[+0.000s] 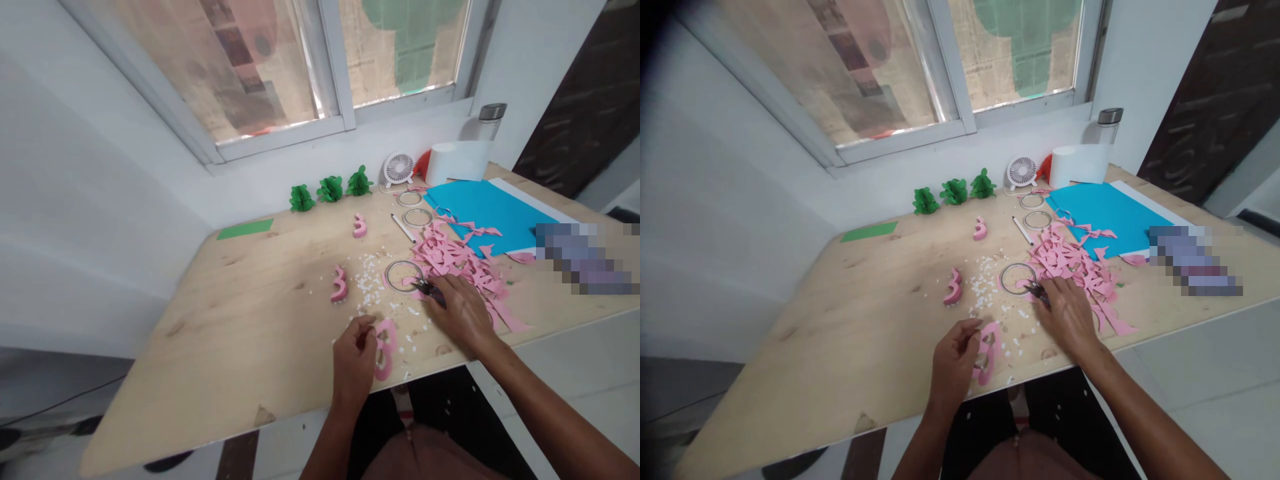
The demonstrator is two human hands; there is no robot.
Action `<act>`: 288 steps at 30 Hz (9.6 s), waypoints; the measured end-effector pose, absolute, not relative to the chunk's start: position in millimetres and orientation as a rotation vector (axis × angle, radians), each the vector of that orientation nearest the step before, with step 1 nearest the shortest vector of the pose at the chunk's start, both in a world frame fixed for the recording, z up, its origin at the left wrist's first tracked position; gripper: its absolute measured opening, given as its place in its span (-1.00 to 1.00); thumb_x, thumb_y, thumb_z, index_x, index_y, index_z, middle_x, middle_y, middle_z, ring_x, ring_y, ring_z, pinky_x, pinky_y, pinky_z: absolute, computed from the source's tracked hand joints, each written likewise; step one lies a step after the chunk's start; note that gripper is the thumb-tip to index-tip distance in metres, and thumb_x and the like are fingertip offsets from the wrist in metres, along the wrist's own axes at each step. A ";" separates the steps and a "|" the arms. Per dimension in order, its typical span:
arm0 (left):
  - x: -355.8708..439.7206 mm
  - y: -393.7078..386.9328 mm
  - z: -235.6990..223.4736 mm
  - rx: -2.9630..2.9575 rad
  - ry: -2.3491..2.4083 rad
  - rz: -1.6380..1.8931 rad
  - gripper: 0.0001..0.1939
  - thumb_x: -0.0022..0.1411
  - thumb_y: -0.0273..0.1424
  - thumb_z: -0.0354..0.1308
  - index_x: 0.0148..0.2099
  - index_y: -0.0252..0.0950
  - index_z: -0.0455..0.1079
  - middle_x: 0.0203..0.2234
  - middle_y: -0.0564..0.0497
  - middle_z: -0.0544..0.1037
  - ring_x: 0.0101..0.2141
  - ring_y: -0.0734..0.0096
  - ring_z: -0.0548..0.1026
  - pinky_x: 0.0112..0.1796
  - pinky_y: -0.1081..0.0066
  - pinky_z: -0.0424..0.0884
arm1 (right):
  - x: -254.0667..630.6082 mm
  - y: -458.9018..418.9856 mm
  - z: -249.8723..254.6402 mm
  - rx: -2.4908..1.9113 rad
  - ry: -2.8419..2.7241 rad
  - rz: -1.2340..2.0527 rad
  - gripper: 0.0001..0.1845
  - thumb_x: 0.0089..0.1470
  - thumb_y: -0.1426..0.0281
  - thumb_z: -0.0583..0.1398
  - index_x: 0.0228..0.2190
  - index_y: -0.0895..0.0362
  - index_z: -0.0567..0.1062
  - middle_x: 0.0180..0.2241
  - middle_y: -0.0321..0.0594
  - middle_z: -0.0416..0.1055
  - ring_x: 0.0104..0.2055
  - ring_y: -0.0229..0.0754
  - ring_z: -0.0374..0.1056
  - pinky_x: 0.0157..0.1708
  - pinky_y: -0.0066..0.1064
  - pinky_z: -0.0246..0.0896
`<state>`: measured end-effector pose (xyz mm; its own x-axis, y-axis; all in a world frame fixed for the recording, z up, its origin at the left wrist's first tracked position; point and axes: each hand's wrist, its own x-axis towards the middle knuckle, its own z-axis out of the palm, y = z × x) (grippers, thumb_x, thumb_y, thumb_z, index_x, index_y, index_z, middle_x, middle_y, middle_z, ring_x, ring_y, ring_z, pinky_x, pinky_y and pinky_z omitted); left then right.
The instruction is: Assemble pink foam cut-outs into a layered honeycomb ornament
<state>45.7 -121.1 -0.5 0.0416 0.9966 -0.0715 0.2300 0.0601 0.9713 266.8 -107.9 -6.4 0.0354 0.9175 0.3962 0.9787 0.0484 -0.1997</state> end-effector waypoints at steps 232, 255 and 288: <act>67.4 -149.6 28.0 1.031 1.025 1.058 -0.69 -0.02 -0.54 0.14 -0.14 -0.31 0.37 -0.53 0.13 0.42 -0.55 0.58 0.43 -0.48 0.55 0.35 | 243.8 -135.4 19.6 -1.453 -1.548 0.730 -0.76 0.11 0.30 0.13 -0.25 0.10 0.55 -0.24 -0.13 0.55 -0.17 -0.04 0.43 -0.19 -0.26 0.31; 65.3 -154.4 31.6 1.028 1.029 0.991 -0.70 -0.05 -0.50 0.17 -0.18 -0.30 0.43 -0.49 0.11 0.47 -0.54 0.57 0.43 -0.45 0.54 0.37 | 214.4 -142.2 39.0 -1.213 -1.173 1.318 -0.85 -0.12 0.35 0.29 -0.54 0.14 0.43 -0.58 -0.37 0.34 -0.53 -0.31 0.23 -0.50 -0.46 0.12; 66.8 -146.1 18.6 1.217 1.240 1.088 -0.76 0.06 -0.47 0.15 -0.18 -0.30 0.51 -0.41 -0.01 0.56 -0.44 0.44 0.47 -0.42 0.48 0.41 | 204.3 -157.3 22.7 -1.392 -1.229 1.033 -0.90 -0.04 0.33 0.26 -0.49 0.10 0.51 -0.49 -0.25 0.46 -0.40 -0.17 0.33 -0.33 -0.34 0.22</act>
<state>66.8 -146.1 18.6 0.0539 0.9956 -0.0764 0.0539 0.0735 0.9958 204.3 -157.3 22.7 0.1291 0.9916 0.0061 0.1648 -0.0154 -0.9862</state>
